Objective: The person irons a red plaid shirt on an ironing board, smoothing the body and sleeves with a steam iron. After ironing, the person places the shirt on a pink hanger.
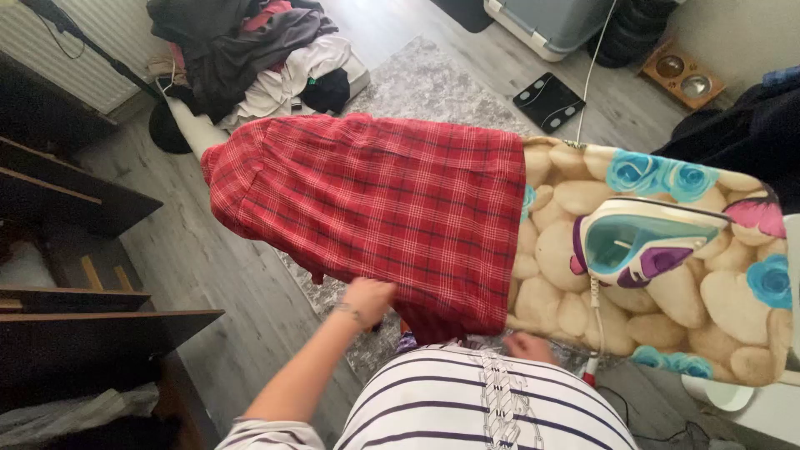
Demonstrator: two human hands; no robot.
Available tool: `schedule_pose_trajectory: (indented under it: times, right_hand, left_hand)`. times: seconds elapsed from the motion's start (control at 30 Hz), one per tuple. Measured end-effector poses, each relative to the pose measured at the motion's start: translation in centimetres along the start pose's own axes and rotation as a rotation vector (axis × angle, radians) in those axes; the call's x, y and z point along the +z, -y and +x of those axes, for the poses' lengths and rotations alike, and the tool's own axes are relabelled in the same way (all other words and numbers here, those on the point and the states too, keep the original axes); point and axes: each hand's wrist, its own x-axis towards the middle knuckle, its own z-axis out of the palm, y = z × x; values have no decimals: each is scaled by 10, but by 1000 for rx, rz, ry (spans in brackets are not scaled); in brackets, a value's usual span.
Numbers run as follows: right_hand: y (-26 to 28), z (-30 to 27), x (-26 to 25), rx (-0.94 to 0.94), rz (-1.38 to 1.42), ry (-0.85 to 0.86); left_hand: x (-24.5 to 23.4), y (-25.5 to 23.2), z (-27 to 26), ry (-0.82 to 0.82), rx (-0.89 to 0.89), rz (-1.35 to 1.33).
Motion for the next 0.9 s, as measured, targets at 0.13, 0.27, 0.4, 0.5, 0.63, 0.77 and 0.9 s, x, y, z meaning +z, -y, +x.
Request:
schedule_pose_trajectory:
  times: [0.13, 0.27, 0.4, 0.5, 0.63, 0.77, 0.9]
  right_hand:
    - [-5, -32, -90, -248, 450, -568]
    - [64, -40, -189, -455, 491, -899]
    - [91, -6, -207, -469, 772, -747]
    - [86, 20, -198, -493, 883, -890]
    - [117, -15, -237, -631, 791, -915]
    - [99, -57, -271, -522, 827, -704]
    - [33, -71, -306, -339, 812, -305]
  left_hand:
    - [-13, -107, 60, -282, 155, -69]
    - [-47, -204, 122, -95, -76, -192]
    - [50, -222, 206, 186, -192, 0]
    - [48, -226, 216, 152, -176, 45]
    - [35, -217, 210, 8, -32, -114]
    - [10, -207, 174, -114, 139, -322]
    - [-4, -173, 135, -267, 588, -533]
